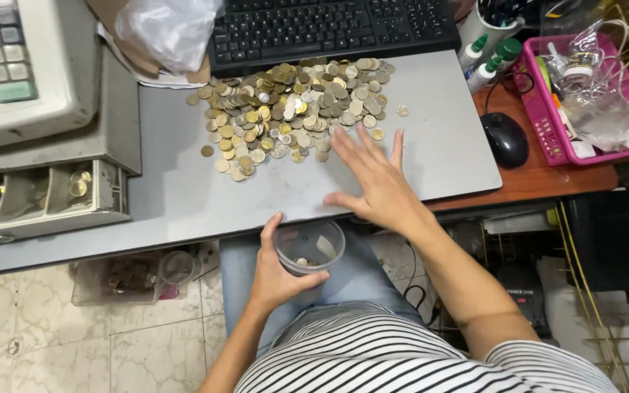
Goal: The person pours coins from a plastic cup onto a desk and then uses a white cloth to gather them into a pile. They then open a cash register drawer, place a banknote inside, and close the drawer. Finally, they scoop the coins from the desk back into the cup.
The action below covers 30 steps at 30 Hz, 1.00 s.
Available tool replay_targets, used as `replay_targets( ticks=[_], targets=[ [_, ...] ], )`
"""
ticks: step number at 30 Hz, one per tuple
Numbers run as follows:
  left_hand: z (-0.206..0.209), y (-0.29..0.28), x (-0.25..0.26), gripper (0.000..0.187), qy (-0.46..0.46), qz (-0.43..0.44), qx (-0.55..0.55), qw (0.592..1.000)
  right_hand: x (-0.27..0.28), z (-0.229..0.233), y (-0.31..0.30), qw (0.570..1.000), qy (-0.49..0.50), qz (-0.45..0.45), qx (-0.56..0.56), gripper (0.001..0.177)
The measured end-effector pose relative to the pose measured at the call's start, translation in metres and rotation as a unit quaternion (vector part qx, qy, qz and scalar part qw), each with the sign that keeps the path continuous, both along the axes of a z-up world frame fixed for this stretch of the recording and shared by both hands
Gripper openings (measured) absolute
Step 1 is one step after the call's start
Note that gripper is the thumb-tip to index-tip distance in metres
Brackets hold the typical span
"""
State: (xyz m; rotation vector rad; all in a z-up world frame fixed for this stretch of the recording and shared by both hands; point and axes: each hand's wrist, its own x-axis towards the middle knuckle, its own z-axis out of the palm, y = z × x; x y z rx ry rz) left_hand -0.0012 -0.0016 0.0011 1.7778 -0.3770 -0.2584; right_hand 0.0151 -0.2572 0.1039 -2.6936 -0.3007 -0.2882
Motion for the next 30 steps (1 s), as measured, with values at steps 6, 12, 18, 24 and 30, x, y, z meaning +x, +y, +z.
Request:
replay_targets(
  ticks=[6,12,18,24,30],
  targets=[
    [-0.004,0.002,0.002,0.138,0.005,0.0,-0.007,1.0,-0.016,-0.014,0.008,0.997,0.035,-0.013,-0.067,0.095],
    [-0.001,-0.001,0.003,0.138,-0.004,-0.008,0.008,1.0,-0.036,0.015,-0.011,0.985,0.069,0.081,0.137,0.077],
    [0.009,-0.002,0.0,0.131,-0.01,-0.005,0.021,1.0,0.0,0.014,-0.075,0.994,0.016,-0.098,0.045,0.078],
    [0.001,0.0,-0.001,0.132,-0.017,-0.008,0.016,1.0,-0.001,0.011,-0.088,0.982,0.089,-0.159,-0.046,0.094],
    [0.0,-0.001,0.0,0.132,-0.003,0.0,0.026,1.0,-0.049,0.032,-0.024,0.997,0.068,-0.024,-0.033,0.068]
  ],
)
